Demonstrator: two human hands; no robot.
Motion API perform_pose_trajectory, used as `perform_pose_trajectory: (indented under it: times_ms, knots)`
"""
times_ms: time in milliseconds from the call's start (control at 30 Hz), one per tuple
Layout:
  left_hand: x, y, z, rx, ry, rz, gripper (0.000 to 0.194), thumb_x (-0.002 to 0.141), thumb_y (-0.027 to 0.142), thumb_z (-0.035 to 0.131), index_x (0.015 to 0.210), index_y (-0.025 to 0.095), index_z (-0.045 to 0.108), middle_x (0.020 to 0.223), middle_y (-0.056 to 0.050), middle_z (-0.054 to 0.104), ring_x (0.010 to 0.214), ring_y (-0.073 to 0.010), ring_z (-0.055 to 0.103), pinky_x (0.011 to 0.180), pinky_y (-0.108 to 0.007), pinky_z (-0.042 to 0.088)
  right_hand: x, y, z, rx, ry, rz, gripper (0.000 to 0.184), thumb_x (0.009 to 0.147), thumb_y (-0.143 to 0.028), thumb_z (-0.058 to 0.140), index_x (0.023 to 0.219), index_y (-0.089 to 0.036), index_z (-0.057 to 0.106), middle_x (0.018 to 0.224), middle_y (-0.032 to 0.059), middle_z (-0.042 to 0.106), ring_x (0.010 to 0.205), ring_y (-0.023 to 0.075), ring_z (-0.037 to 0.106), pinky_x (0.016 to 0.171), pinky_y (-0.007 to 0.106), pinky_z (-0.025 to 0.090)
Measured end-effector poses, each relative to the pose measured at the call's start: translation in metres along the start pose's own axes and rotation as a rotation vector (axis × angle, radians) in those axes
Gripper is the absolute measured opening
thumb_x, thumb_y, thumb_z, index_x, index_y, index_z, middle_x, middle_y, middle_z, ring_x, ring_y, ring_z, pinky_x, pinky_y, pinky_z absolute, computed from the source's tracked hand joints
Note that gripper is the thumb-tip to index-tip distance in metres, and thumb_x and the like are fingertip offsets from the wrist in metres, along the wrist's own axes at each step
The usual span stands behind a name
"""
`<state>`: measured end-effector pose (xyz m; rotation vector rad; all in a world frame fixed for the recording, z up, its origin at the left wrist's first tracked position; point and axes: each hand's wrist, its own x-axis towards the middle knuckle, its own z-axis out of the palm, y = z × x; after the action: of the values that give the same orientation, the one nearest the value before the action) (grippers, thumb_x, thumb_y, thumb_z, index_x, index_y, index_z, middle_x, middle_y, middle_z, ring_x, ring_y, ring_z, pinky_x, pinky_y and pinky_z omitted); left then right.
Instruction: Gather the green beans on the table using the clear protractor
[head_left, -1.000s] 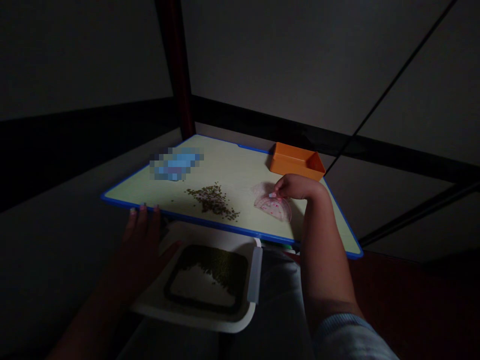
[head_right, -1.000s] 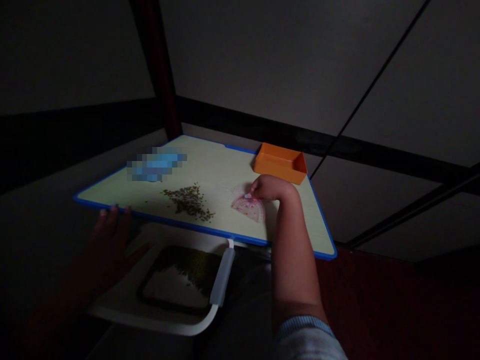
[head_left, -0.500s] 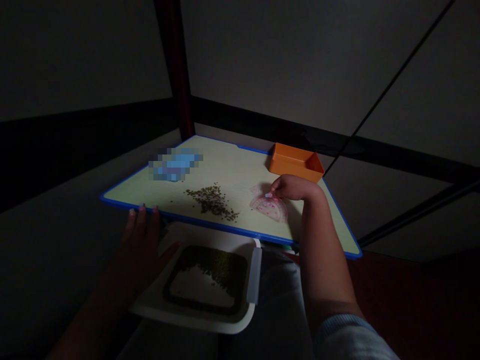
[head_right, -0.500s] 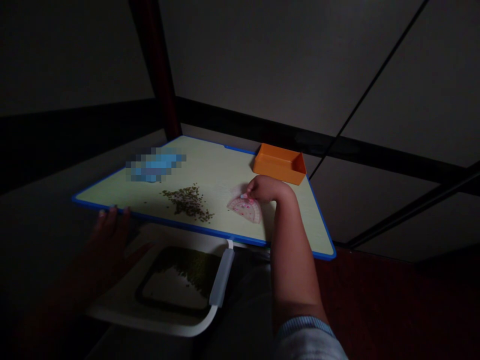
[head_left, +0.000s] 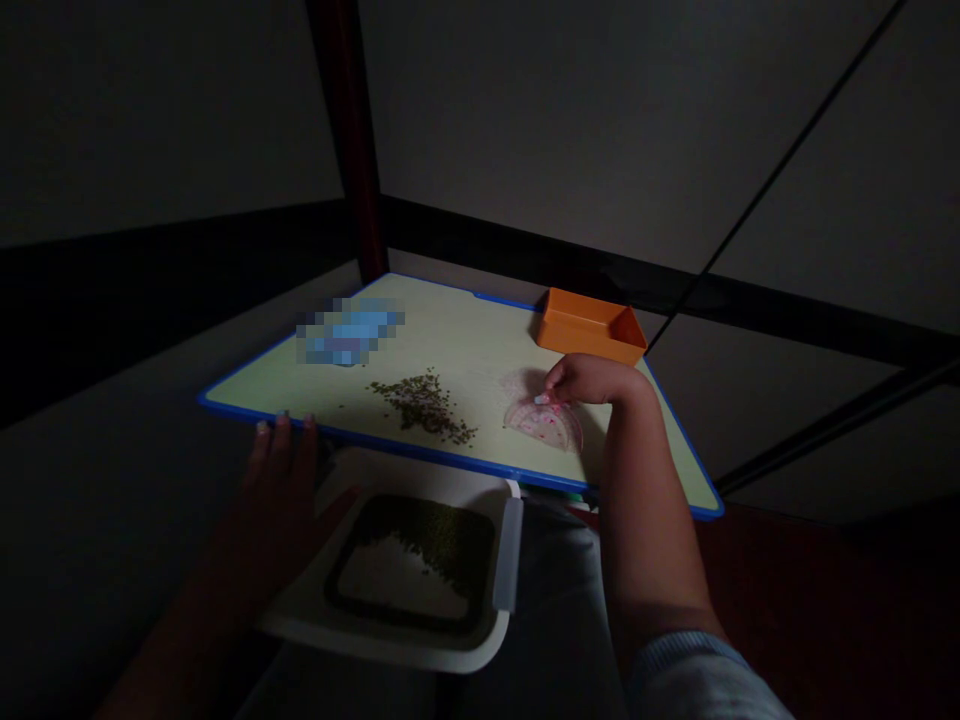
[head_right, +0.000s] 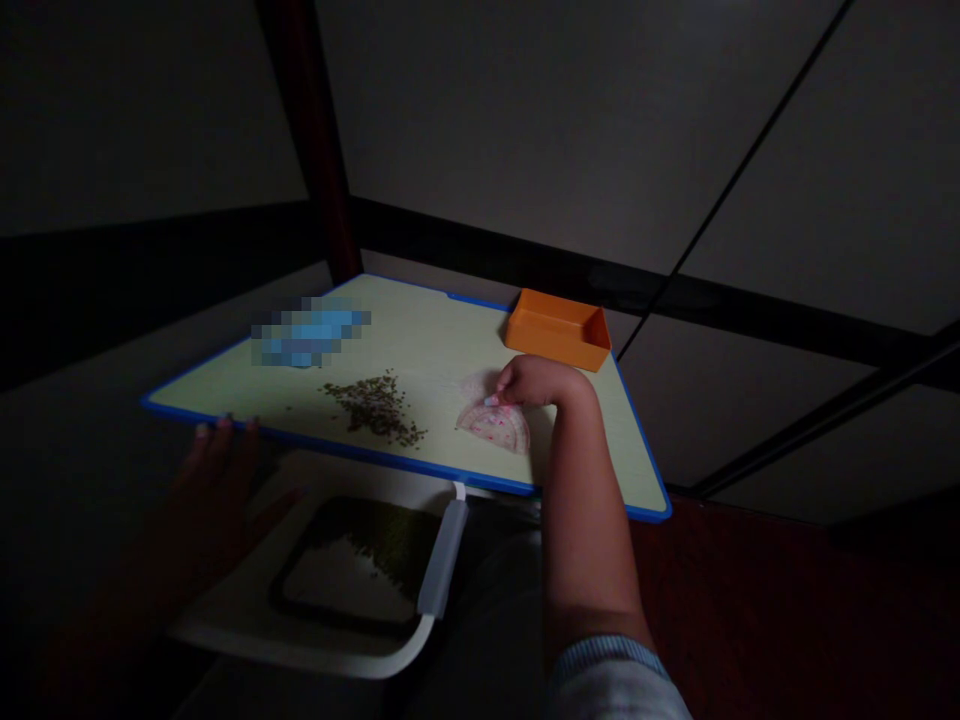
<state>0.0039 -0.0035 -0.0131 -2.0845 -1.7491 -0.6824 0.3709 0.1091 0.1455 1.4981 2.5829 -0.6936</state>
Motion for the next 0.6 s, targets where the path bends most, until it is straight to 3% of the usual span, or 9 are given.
perform_pose_trajectory:
  times_ms: [333,600]
  knots:
    - [0.0005,0.0017,-0.0009,-0.014,-0.009,-0.021,0.089,0.075,0.067,0.028,0.140,0.008,0.011,0.150,-0.027,0.015,0.141,-0.0394,0.008,0.108,-0.059,0.027,0.0068,-0.0098,0.0045,0.041,-0.114,-0.056,0.027,0.073,-0.034,0.056,0.079,-0.013,0.072,0.060,-0.0010,0.057,0.057,0.0092,0.043,0.058,0.023,0.032]
    - [0.0007,0.0012,-0.0010,-0.007,-0.008,-0.009,0.090,0.074,0.065,0.031,0.139,0.006,0.012,0.150,-0.028,0.014,0.141,-0.0399,0.007,0.108,-0.060,0.028,0.0049,-0.0029,0.0037,0.038,0.053,-0.022,0.028,0.075,-0.037,0.054,0.073,-0.012,0.068,0.056,-0.0014,0.052,0.054,0.0088,0.040,0.057,0.023,0.029]
